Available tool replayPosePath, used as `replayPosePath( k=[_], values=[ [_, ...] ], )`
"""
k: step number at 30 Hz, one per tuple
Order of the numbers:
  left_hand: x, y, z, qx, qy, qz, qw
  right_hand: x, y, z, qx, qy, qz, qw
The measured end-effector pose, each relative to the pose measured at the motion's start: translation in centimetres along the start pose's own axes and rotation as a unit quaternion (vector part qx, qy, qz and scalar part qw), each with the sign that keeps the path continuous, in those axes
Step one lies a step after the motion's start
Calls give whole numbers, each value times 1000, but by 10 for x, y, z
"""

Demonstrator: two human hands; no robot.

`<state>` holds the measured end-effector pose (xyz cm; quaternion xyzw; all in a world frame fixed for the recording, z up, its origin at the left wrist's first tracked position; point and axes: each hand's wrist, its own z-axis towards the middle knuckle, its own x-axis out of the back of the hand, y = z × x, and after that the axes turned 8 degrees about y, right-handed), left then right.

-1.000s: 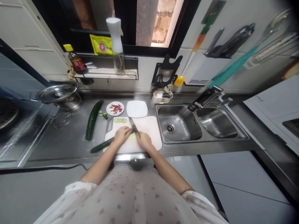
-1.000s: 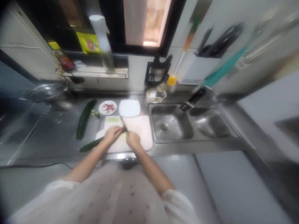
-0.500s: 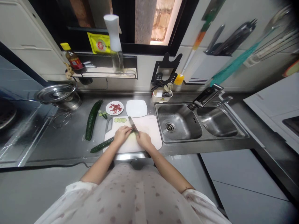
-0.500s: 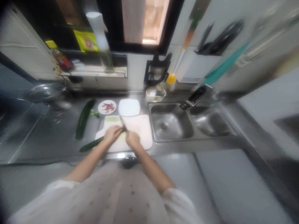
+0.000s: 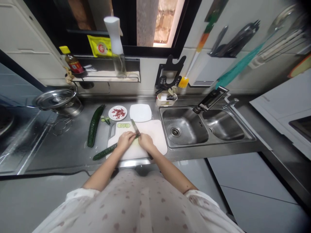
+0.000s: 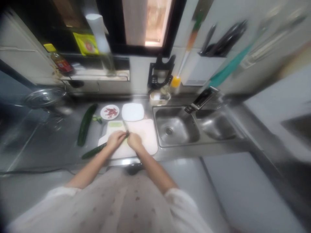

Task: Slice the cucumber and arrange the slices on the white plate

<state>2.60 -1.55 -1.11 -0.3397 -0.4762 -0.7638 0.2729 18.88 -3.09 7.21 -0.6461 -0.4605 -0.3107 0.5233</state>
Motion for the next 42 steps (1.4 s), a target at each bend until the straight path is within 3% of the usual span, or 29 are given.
replayPosePath(
  k=[6, 17, 35, 42],
  values=[
    [0, 0, -1, -3, 2, -4, 1000, 2, -1, 2, 10, 0, 3, 1000],
    [-2, -1, -1, 8, 8, -9, 1000, 1, 19, -37, -1, -37, -11, 999],
    [-2, -1, -1, 2, 5, -12, 1000, 5, -4, -7, -18, -36, -22, 999],
    [-2, 0, -2, 2, 8, -16, 1000, 3, 6, -29, -19, -44, -32, 998]
  ],
)
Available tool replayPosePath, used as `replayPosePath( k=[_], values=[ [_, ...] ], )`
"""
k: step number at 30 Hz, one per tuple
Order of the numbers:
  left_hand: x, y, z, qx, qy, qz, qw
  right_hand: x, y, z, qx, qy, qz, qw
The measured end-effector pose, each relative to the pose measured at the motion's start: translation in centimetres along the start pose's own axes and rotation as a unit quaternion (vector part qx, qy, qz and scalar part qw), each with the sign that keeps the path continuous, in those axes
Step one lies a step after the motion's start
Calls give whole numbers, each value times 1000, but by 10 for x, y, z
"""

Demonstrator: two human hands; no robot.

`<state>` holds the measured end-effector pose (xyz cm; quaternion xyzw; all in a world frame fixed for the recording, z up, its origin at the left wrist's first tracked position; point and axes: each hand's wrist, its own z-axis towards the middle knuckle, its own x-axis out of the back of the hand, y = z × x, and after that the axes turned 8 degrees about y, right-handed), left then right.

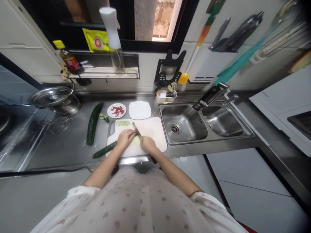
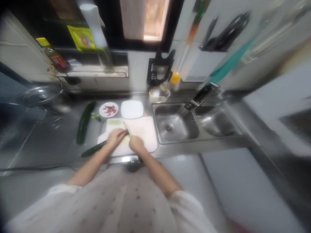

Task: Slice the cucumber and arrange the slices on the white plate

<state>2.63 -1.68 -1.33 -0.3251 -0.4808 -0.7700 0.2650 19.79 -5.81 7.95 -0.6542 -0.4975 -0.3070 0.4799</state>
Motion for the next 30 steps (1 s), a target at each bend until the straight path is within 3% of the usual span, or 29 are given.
replayPosePath(
  k=[6, 17, 25, 30],
  values=[
    [0, -1, 0, 4, -7, 0, 1000, -4, 8, -11, -5, -8, -8, 1000],
    [-2, -3, 0, 0, -6, 3, 1000, 2, -8, 12, 4, 1, 1, 1000],
    [-1, -2, 0, 7, -8, -1, 1000, -5, 8, -9, -5, -18, -11, 1000],
    [-1, -1, 1, 3, -5, -1, 1000, -5, 7, -7, -2, -14, -14, 1000]
  ],
)
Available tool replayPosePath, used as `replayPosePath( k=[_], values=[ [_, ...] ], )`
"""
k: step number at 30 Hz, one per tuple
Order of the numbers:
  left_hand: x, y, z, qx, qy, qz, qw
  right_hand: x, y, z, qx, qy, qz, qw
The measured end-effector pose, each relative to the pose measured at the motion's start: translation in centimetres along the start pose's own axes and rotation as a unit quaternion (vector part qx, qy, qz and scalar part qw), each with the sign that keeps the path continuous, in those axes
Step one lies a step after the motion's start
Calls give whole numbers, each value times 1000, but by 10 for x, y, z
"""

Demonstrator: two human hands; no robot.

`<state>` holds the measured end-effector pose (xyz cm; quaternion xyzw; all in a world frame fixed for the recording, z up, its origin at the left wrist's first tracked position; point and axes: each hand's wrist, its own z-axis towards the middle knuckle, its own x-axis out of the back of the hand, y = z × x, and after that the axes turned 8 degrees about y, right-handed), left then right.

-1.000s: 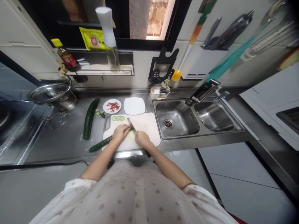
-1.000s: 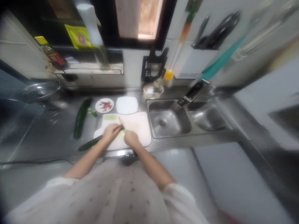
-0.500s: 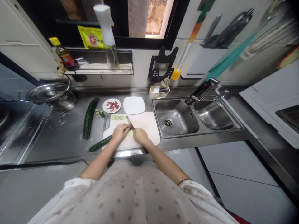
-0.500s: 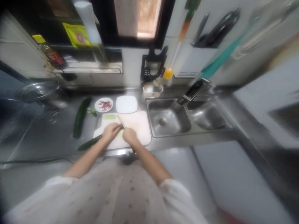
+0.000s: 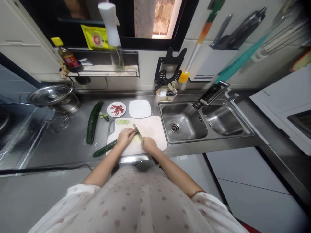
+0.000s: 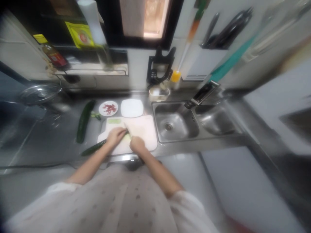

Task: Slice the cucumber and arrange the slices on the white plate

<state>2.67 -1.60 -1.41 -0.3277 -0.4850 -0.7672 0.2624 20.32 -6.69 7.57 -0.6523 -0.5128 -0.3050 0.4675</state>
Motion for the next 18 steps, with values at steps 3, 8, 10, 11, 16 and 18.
replayPosePath(
  k=[3, 8, 10, 11, 16, 18],
  values=[
    [0, 0, -1, -2, 0, 3, 1000, 2, -6, 8, -1, 1, 5, 1000],
    [-1, 0, -2, -2, 7, 6, 1000, 5, -13, 17, -1, 3, 6, 1000],
    [0, 0, -1, -4, 5, 7, 1000, 3, -12, 15, 0, 1, 7, 1000],
    [0, 0, -1, -4, 4, 6, 1000, 2, -10, 13, 0, -1, 6, 1000],
    [1, 0, 1, 2, 5, -4, 1000, -9, 4, -3, 7, 2, -13, 1000],
    [0, -1, 1, 4, 6, -3, 1000, -11, 7, -6, 6, 1, -17, 1000]
  ],
)
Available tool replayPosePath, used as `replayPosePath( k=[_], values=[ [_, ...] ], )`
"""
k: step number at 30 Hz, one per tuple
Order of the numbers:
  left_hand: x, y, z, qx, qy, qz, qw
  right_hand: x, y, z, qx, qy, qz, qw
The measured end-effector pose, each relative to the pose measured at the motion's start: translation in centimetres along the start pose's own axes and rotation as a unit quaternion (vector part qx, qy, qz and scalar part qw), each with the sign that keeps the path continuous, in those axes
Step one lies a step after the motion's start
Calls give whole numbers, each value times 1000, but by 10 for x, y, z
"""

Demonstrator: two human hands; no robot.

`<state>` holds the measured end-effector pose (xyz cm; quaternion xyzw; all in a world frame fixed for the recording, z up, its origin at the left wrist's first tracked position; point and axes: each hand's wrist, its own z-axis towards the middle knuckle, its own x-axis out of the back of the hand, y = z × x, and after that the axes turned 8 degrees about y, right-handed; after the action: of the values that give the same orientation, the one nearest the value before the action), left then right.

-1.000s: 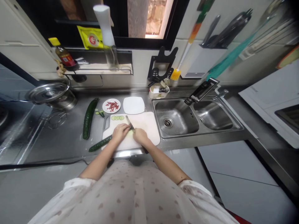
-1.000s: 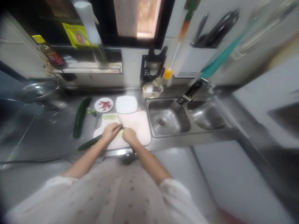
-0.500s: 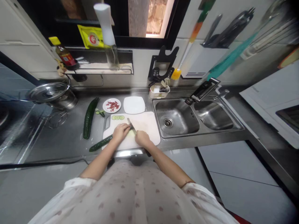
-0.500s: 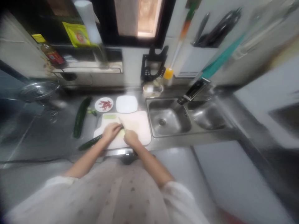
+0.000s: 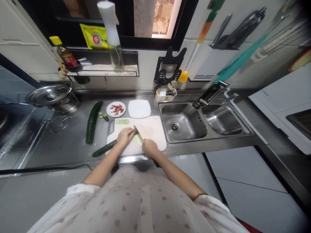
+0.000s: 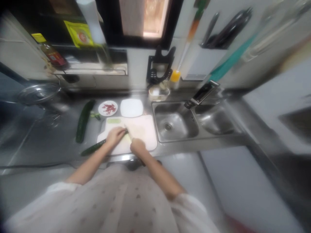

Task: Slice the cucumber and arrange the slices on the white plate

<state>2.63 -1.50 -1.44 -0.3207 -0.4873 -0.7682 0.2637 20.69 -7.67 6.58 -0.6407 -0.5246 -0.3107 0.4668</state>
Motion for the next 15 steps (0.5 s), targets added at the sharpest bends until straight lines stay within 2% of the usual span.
replayPosePath(
  k=[9, 15],
  values=[
    [-2, -2, -1, -7, 1, 6, 1000, 7, -12, 19, 2, 4, 21, 1000],
    [-1, -2, 0, -5, 2, 2, 1000, 8, -10, 15, -7, -2, 29, 1000]
  ],
)
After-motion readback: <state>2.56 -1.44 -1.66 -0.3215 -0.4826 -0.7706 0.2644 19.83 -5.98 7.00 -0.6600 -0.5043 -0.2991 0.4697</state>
